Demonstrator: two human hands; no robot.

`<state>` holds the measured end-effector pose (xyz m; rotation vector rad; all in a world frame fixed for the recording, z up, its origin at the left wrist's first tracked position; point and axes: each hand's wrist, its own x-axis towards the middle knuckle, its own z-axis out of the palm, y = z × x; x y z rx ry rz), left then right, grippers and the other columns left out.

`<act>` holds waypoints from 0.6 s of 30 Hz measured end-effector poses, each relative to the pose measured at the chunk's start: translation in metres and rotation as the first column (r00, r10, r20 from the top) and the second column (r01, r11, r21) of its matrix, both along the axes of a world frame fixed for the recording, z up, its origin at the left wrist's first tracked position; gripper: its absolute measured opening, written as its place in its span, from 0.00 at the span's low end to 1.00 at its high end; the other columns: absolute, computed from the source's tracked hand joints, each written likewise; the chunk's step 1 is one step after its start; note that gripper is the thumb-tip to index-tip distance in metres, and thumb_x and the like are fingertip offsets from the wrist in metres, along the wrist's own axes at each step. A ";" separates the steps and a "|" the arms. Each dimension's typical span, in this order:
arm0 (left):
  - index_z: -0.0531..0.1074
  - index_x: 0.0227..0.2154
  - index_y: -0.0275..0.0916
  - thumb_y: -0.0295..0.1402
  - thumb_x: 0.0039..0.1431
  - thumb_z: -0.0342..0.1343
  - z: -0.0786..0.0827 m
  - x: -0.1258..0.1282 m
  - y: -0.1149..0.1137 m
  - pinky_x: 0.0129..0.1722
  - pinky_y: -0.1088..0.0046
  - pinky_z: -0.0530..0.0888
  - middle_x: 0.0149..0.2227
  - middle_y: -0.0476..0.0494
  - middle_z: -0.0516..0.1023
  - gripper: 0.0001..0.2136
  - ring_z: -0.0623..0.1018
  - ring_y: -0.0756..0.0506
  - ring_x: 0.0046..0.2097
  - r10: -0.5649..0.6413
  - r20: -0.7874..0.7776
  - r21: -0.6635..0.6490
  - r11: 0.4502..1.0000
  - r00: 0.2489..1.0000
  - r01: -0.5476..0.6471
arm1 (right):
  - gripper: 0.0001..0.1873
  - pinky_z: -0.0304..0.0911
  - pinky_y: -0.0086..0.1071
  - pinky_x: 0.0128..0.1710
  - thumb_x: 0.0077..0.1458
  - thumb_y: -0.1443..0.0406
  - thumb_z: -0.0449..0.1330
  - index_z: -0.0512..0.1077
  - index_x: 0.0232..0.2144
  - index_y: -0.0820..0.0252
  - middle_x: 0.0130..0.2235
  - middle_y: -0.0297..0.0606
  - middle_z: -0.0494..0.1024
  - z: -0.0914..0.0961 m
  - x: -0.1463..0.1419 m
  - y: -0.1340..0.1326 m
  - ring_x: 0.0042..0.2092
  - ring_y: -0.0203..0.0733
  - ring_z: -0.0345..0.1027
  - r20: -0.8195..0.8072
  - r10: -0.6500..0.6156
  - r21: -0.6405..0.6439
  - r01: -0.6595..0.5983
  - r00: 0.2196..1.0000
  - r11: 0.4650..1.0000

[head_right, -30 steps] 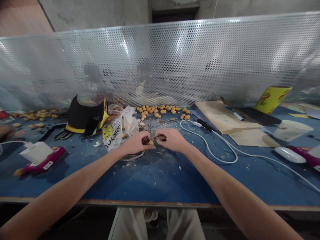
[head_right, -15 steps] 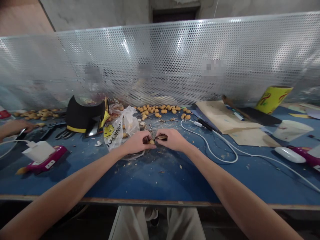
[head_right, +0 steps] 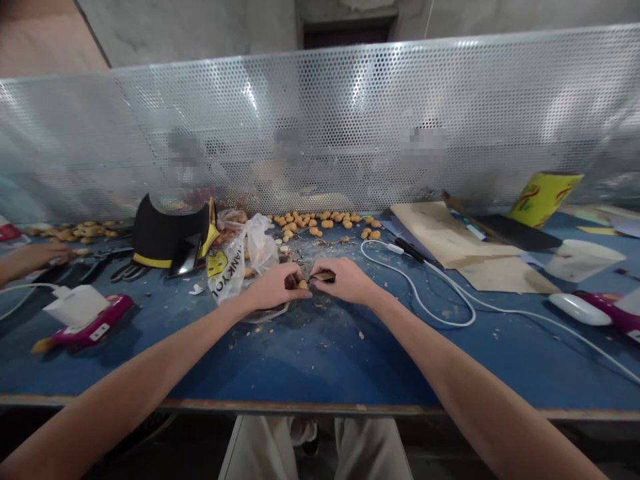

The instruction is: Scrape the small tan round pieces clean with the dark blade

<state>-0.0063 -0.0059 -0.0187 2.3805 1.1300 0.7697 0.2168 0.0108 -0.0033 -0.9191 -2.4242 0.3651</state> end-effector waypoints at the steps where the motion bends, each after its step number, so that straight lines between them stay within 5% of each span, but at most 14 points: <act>1: 0.69 0.31 0.39 0.48 0.52 0.62 0.000 0.000 0.000 0.32 0.71 0.67 0.33 0.46 0.75 0.17 0.73 0.47 0.33 -0.001 0.001 0.000 1.000 1.000 0.001 | 0.03 0.58 0.31 0.33 0.54 0.65 0.59 0.73 0.31 0.55 0.31 0.34 0.77 0.000 0.000 0.000 0.31 0.38 0.67 0.002 -0.006 -0.004 0.006 1.000 1.000; 18: 0.69 0.31 0.39 0.47 0.52 0.62 0.000 -0.001 0.001 0.33 0.71 0.67 0.33 0.46 0.75 0.16 0.73 0.47 0.33 -0.010 0.006 -0.010 1.000 1.000 0.010 | 0.04 0.60 0.31 0.34 0.56 0.64 0.59 0.74 0.33 0.56 0.31 0.34 0.77 0.000 0.000 -0.002 0.32 0.38 0.68 -0.013 0.006 -0.025 -0.006 1.000 1.000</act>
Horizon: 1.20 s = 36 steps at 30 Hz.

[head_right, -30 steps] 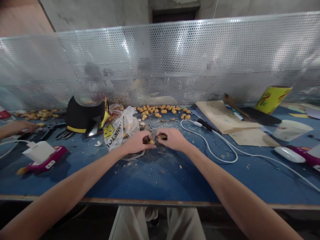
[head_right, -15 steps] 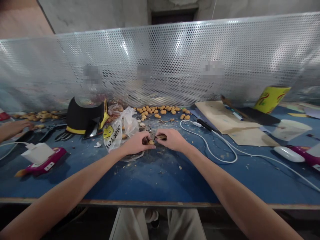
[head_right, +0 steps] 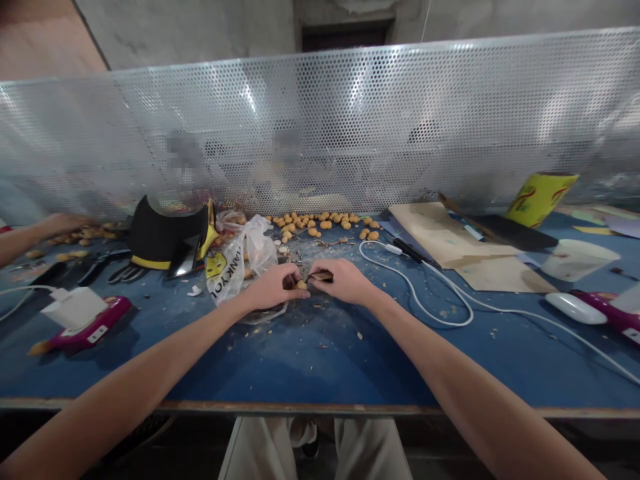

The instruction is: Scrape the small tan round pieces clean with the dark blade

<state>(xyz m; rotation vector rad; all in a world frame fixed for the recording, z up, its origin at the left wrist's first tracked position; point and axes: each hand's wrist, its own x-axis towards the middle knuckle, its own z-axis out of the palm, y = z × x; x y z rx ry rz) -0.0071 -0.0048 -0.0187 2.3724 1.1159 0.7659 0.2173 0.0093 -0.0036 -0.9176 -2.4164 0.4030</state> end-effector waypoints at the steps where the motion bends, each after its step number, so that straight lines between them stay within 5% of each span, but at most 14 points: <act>1: 0.69 0.31 0.39 0.47 0.52 0.62 0.000 0.000 0.000 0.33 0.71 0.67 0.33 0.46 0.75 0.16 0.73 0.47 0.33 0.001 0.000 0.000 1.000 1.000 -0.001 | 0.04 0.59 0.31 0.34 0.55 0.64 0.59 0.74 0.33 0.55 0.31 0.34 0.77 0.000 0.000 0.000 0.32 0.38 0.68 0.003 -0.017 0.008 0.017 1.000 1.000; 14: 0.69 0.31 0.39 0.46 0.52 0.62 0.002 0.000 -0.001 0.31 0.72 0.66 0.32 0.48 0.74 0.15 0.72 0.48 0.32 0.001 0.007 -0.032 1.000 1.000 -0.001 | 0.06 0.59 0.31 0.34 0.57 0.62 0.58 0.74 0.34 0.56 0.30 0.34 0.77 0.001 0.002 -0.002 0.31 0.37 0.68 0.002 0.020 -0.012 -0.020 1.000 1.000; 19: 0.69 0.31 0.39 0.46 0.52 0.62 0.001 0.000 -0.001 0.31 0.71 0.66 0.32 0.48 0.74 0.15 0.72 0.48 0.31 -0.004 0.013 -0.027 1.000 1.000 0.004 | 0.04 0.59 0.32 0.32 0.56 0.63 0.59 0.73 0.32 0.56 0.30 0.34 0.77 0.001 0.003 -0.001 0.31 0.38 0.68 0.016 -0.075 0.009 0.075 0.997 0.997; 23: 0.69 0.30 0.39 0.46 0.53 0.62 0.001 0.000 -0.001 0.31 0.71 0.66 0.31 0.47 0.74 0.15 0.72 0.48 0.31 -0.003 0.024 -0.043 0.999 1.000 0.004 | 0.06 0.60 0.31 0.33 0.58 0.61 0.58 0.73 0.35 0.56 0.31 0.34 0.78 0.000 0.003 0.000 0.32 0.38 0.69 -0.006 0.040 -0.059 -0.040 0.999 0.997; 28: 0.69 0.32 0.39 0.47 0.53 0.62 0.001 -0.001 -0.001 0.32 0.71 0.67 0.33 0.46 0.74 0.15 0.72 0.47 0.32 -0.003 0.017 -0.035 0.999 1.000 0.003 | 0.06 0.61 0.32 0.35 0.58 0.61 0.59 0.74 0.36 0.56 0.33 0.35 0.79 -0.002 0.004 0.002 0.33 0.39 0.70 -0.001 -0.063 -0.008 0.063 0.998 0.998; 32: 0.70 0.31 0.39 0.48 0.53 0.62 0.002 -0.001 -0.001 0.32 0.70 0.67 0.33 0.46 0.75 0.16 0.72 0.47 0.33 -0.016 0.015 -0.027 0.999 1.000 0.017 | 0.08 0.62 0.31 0.36 0.59 0.60 0.59 0.75 0.38 0.55 0.34 0.35 0.79 -0.001 0.003 0.002 0.34 0.39 0.71 -0.007 0.036 -0.054 -0.037 0.999 0.998; 36: 0.70 0.32 0.39 0.49 0.53 0.61 0.006 -0.001 -0.003 0.32 0.70 0.67 0.34 0.46 0.75 0.17 0.72 0.47 0.33 -0.017 -0.002 -0.039 0.999 1.000 0.017 | 0.08 0.60 0.32 0.34 0.58 0.60 0.59 0.76 0.36 0.56 0.33 0.36 0.79 -0.002 0.004 0.004 0.33 0.40 0.71 0.030 -0.053 0.014 0.052 0.998 0.999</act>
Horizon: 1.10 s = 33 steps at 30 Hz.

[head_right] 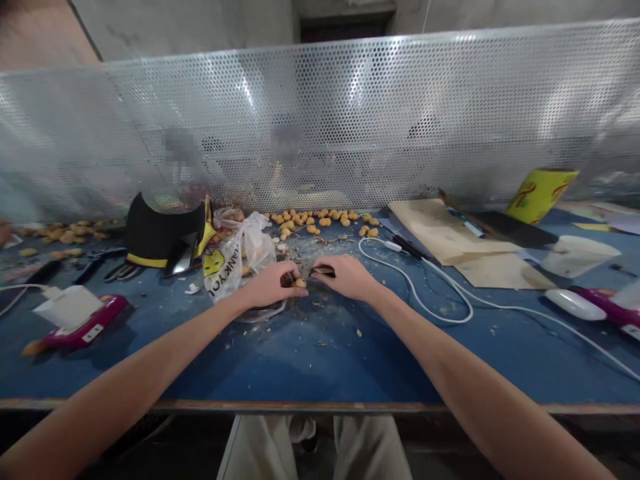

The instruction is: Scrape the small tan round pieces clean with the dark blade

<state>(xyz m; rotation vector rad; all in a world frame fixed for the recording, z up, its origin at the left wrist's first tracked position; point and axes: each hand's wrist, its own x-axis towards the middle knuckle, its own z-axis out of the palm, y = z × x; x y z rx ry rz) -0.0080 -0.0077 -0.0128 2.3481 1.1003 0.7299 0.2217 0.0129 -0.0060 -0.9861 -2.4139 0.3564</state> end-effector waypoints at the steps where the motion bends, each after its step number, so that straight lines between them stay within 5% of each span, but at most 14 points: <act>1: 0.70 0.32 0.39 0.49 0.53 0.61 0.000 0.000 0.000 0.32 0.70 0.67 0.34 0.46 0.75 0.17 0.72 0.46 0.33 0.002 -0.006 -0.006 1.000 1.000 -0.002 | 0.08 0.60 0.32 0.34 0.58 0.60 0.59 0.76 0.37 0.56 0.33 0.36 0.79 0.000 0.000 0.000 0.33 0.40 0.71 -0.009 0.009 0.001 -0.009 1.000 1.000; 5: 0.70 0.31 0.39 0.48 0.53 0.61 -0.001 0.000 0.001 0.34 0.70 0.67 0.34 0.46 0.74 0.16 0.73 0.46 0.34 -0.008 -0.003 0.013 1.000 1.000 0.008 | 0.09 0.61 0.31 0.35 0.59 0.59 0.58 0.75 0.38 0.56 0.34 0.35 0.79 -0.002 -0.001 0.000 0.34 0.39 0.71 -0.051 0.109 -0.057 -0.112 0.993 0.992; 10: 0.70 0.32 0.39 0.46 0.54 0.61 -0.003 -0.001 0.002 0.33 0.71 0.67 0.34 0.46 0.75 0.15 0.73 0.47 0.33 -0.018 0.009 0.025 1.000 1.000 0.018 | 0.06 0.59 0.32 0.33 0.58 0.60 0.59 0.74 0.35 0.54 0.32 0.35 0.78 -0.002 0.000 0.000 0.32 0.40 0.69 -0.011 -0.058 0.042 0.058 0.998 0.997; 15: 0.71 0.33 0.39 0.46 0.54 0.62 -0.002 -0.002 0.001 0.34 0.71 0.67 0.34 0.47 0.75 0.15 0.73 0.47 0.34 -0.038 0.005 0.038 0.999 0.999 0.038 | 0.07 0.60 0.32 0.35 0.59 0.60 0.58 0.74 0.36 0.56 0.32 0.35 0.78 0.000 -0.001 -0.002 0.33 0.39 0.69 -0.045 0.079 -0.033 -0.081 0.996 0.996; 19: 0.70 0.32 0.39 0.46 0.54 0.61 -0.003 -0.002 0.003 0.34 0.72 0.66 0.34 0.47 0.74 0.15 0.72 0.47 0.34 -0.045 0.008 0.039 0.998 0.999 0.045 | 0.07 0.58 0.32 0.33 0.58 0.60 0.58 0.73 0.34 0.55 0.31 0.35 0.77 -0.001 -0.002 -0.002 0.32 0.39 0.68 -0.018 -0.014 0.011 0.014 1.000 1.000; 23: 0.71 0.32 0.39 0.46 0.54 0.61 -0.004 -0.002 0.003 0.33 0.71 0.66 0.34 0.47 0.74 0.15 0.72 0.47 0.34 -0.046 0.004 0.054 0.997 0.999 0.046 | 0.07 0.59 0.32 0.34 0.58 0.60 0.58 0.74 0.34 0.55 0.31 0.34 0.77 -0.001 -0.002 -0.002 0.32 0.39 0.69 -0.030 0.071 -0.035 -0.072 0.997 0.997; 27: 0.70 0.32 0.39 0.46 0.55 0.60 -0.002 -0.002 0.002 0.34 0.71 0.66 0.33 0.47 0.74 0.15 0.72 0.47 0.34 -0.052 0.004 0.063 0.997 0.999 0.052 | 0.05 0.58 0.32 0.33 0.56 0.62 0.59 0.74 0.32 0.56 0.29 0.34 0.77 0.000 -0.002 -0.002 0.31 0.39 0.68 -0.008 -0.038 0.018 0.038 0.999 0.999; 31: 0.70 0.32 0.39 0.47 0.54 0.61 -0.001 -0.003 0.002 0.33 0.72 0.66 0.34 0.47 0.74 0.15 0.72 0.47 0.34 -0.059 0.005 0.026 0.998 0.998 0.059 | 0.09 0.58 0.30 0.33 0.58 0.59 0.58 0.73 0.33 0.58 0.29 0.34 0.76 -0.002 -0.004 -0.002 0.31 0.37 0.67 -0.031 0.114 -0.051 -0.116 0.993 0.992; 33: 0.70 0.32 0.38 0.47 0.54 0.61 -0.002 -0.004 0.003 0.33 0.73 0.67 0.34 0.47 0.74 0.16 0.73 0.48 0.33 -0.058 0.022 0.015 0.998 0.998 0.057 | 0.08 0.57 0.30 0.32 0.57 0.59 0.59 0.73 0.33 0.58 0.29 0.34 0.76 -0.003 -0.003 -0.001 0.31 0.38 0.67 -0.016 0.077 -0.036 -0.078 0.997 0.996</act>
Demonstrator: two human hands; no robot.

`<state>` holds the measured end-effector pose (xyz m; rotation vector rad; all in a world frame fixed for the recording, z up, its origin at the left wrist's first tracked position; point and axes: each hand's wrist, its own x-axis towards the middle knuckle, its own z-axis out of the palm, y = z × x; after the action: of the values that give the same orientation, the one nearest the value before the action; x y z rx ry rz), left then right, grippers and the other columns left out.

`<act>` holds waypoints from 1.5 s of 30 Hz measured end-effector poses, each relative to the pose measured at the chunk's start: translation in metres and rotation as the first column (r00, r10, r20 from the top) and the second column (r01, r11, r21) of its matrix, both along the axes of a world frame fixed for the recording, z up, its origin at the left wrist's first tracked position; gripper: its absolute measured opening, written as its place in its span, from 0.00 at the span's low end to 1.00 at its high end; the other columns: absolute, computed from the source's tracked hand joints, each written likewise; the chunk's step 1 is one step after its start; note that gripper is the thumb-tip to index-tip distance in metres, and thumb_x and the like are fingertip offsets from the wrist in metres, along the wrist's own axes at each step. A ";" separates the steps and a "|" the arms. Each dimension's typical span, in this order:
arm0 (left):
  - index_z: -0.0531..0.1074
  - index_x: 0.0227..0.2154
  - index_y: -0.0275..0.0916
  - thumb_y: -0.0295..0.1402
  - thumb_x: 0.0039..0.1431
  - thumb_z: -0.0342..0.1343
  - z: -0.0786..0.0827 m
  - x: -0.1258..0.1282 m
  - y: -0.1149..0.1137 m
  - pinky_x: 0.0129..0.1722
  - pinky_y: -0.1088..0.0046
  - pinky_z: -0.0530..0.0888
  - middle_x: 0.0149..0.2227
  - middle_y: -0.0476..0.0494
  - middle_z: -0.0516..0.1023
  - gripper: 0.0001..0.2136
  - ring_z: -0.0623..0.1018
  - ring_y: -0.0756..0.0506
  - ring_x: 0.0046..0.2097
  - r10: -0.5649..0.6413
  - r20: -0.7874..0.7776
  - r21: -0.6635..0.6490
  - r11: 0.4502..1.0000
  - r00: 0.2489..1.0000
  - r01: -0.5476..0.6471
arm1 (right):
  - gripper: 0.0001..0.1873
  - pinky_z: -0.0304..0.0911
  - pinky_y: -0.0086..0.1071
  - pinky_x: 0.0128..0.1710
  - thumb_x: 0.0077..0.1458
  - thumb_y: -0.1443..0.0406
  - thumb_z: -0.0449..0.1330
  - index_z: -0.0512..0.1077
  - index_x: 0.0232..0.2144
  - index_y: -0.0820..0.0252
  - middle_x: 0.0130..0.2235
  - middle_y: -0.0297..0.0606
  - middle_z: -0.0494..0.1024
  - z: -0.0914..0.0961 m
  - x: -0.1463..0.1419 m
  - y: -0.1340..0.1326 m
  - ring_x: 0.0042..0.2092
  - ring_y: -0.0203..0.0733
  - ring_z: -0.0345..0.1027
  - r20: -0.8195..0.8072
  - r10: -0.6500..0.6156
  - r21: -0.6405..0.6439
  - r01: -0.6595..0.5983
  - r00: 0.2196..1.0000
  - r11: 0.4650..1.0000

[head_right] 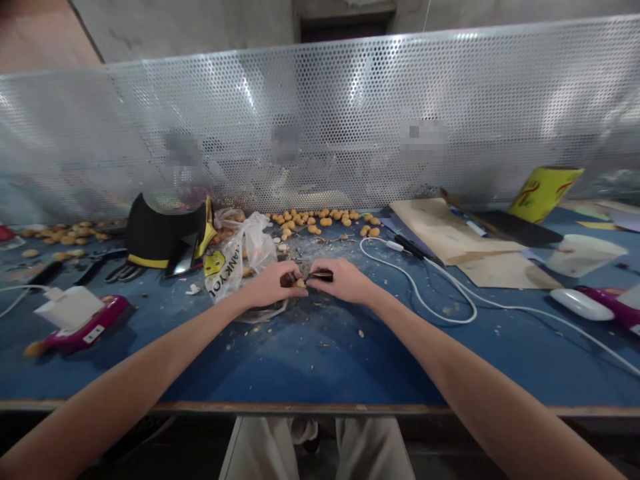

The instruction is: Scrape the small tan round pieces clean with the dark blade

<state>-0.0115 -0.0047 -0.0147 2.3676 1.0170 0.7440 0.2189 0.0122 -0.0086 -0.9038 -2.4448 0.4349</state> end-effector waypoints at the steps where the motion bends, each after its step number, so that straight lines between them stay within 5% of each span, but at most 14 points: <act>1: 0.70 0.33 0.38 0.47 0.54 0.61 -0.001 0.000 0.000 0.33 0.73 0.67 0.33 0.47 0.74 0.16 0.73 0.48 0.33 0.000 0.009 -0.004 1.000 1.000 0.000 | 0.08 0.57 0.30 0.32 0.56 0.60 0.59 0.73 0.32 0.57 0.29 0.34 0.76 0.000 0.001 0.001 0.31 0.38 0.67 0.014 -0.054 0.023 0.054 0.998 0.998; 4: 0.71 0.32 0.38 0.46 0.54 0.62 -0.002 -0.001 0.001 0.33 0.73 0.67 0.33 0.48 0.74 0.15 0.72 0.48 0.32 -0.017 0.023 0.002 1.000 1.000 0.016 | 0.06 0.57 0.31 0.32 0.56 0.61 0.59 0.73 0.31 0.57 0.29 0.34 0.76 0.001 0.004 0.003 0.30 0.39 0.67 0.030 -0.153 0.062 0.151 0.988 0.987; 9: 0.73 0.36 0.39 0.44 0.54 0.61 -0.001 -0.002 0.001 0.33 0.73 0.68 0.33 0.47 0.76 0.14 0.74 0.48 0.32 -0.046 0.039 -0.033 0.998 0.998 0.047 | 0.09 0.62 0.34 0.38 0.59 0.59 0.57 0.73 0.37 0.56 0.36 0.37 0.78 0.002 0.003 0.001 0.36 0.41 0.71 -0.079 -0.085 0.033 0.088 0.993 0.996; 17: 0.75 0.41 0.39 0.46 0.56 0.60 0.001 -0.003 -0.002 0.33 0.71 0.70 0.30 0.46 0.77 0.16 0.75 0.47 0.31 -0.047 0.048 -0.091 0.995 0.998 0.052 | 0.19 0.67 0.43 0.44 0.65 0.57 0.49 0.65 0.54 0.57 0.38 0.41 0.80 -0.009 0.003 0.012 0.39 0.45 0.73 -0.184 -0.216 -0.153 0.189 0.959 0.970; 22: 0.75 0.41 0.39 0.44 0.56 0.60 0.002 -0.004 -0.001 0.32 0.71 0.70 0.31 0.45 0.78 0.15 0.75 0.47 0.30 -0.066 0.011 -0.060 0.996 0.998 0.067 | 0.24 0.53 0.52 0.62 0.66 0.59 0.44 0.64 0.61 0.55 0.57 0.46 0.69 -0.015 0.004 0.021 0.60 0.53 0.60 -0.119 -0.244 0.114 0.257 0.962 0.960; 24: 0.75 0.41 0.39 0.44 0.56 0.59 0.001 -0.003 -0.002 0.32 0.71 0.70 0.32 0.45 0.78 0.15 0.75 0.47 0.31 -0.064 0.025 -0.066 0.996 0.998 0.065 | 0.26 0.52 0.52 0.62 0.66 0.59 0.44 0.61 0.63 0.56 0.56 0.48 0.68 -0.017 0.002 0.022 0.60 0.53 0.59 -0.095 -0.242 0.177 0.255 0.966 0.951; 28: 0.74 0.41 0.39 0.42 0.58 0.58 -0.001 0.000 -0.003 0.35 0.71 0.71 0.34 0.45 0.79 0.14 0.76 0.47 0.33 -0.023 0.097 -0.077 0.997 0.995 0.031 | 0.27 0.58 0.50 0.60 0.67 0.60 0.43 0.58 0.65 0.56 0.55 0.48 0.71 -0.020 -0.005 0.018 0.58 0.51 0.63 -0.044 -0.187 0.085 0.190 0.981 0.978; 34: 0.74 0.40 0.39 0.43 0.59 0.57 -0.003 0.005 -0.003 0.33 0.72 0.70 0.31 0.47 0.77 0.13 0.74 0.48 0.31 0.016 0.143 -0.075 0.997 0.990 -0.006 | 0.23 0.61 0.48 0.58 0.66 0.62 0.47 0.68 0.59 0.57 0.50 0.48 0.70 -0.018 -0.014 0.016 0.54 0.50 0.64 -0.215 -0.224 0.238 0.274 0.950 0.932; 45: 0.73 0.37 0.36 0.42 0.54 0.61 -0.010 0.009 0.002 0.37 0.69 0.75 0.35 0.42 0.80 0.14 0.78 0.47 0.34 0.129 0.329 -0.223 0.973 0.935 -0.056 | 0.21 0.62 0.47 0.57 0.65 0.59 0.50 0.72 0.55 0.57 0.50 0.42 0.79 -0.003 -0.022 -0.006 0.54 0.53 0.71 -0.308 -0.269 -0.085 0.255 0.912 0.963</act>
<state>-0.0024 -0.0029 -0.0243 1.9352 1.0053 0.9906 0.1969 0.0063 -0.0119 -1.0729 -1.9962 0.4940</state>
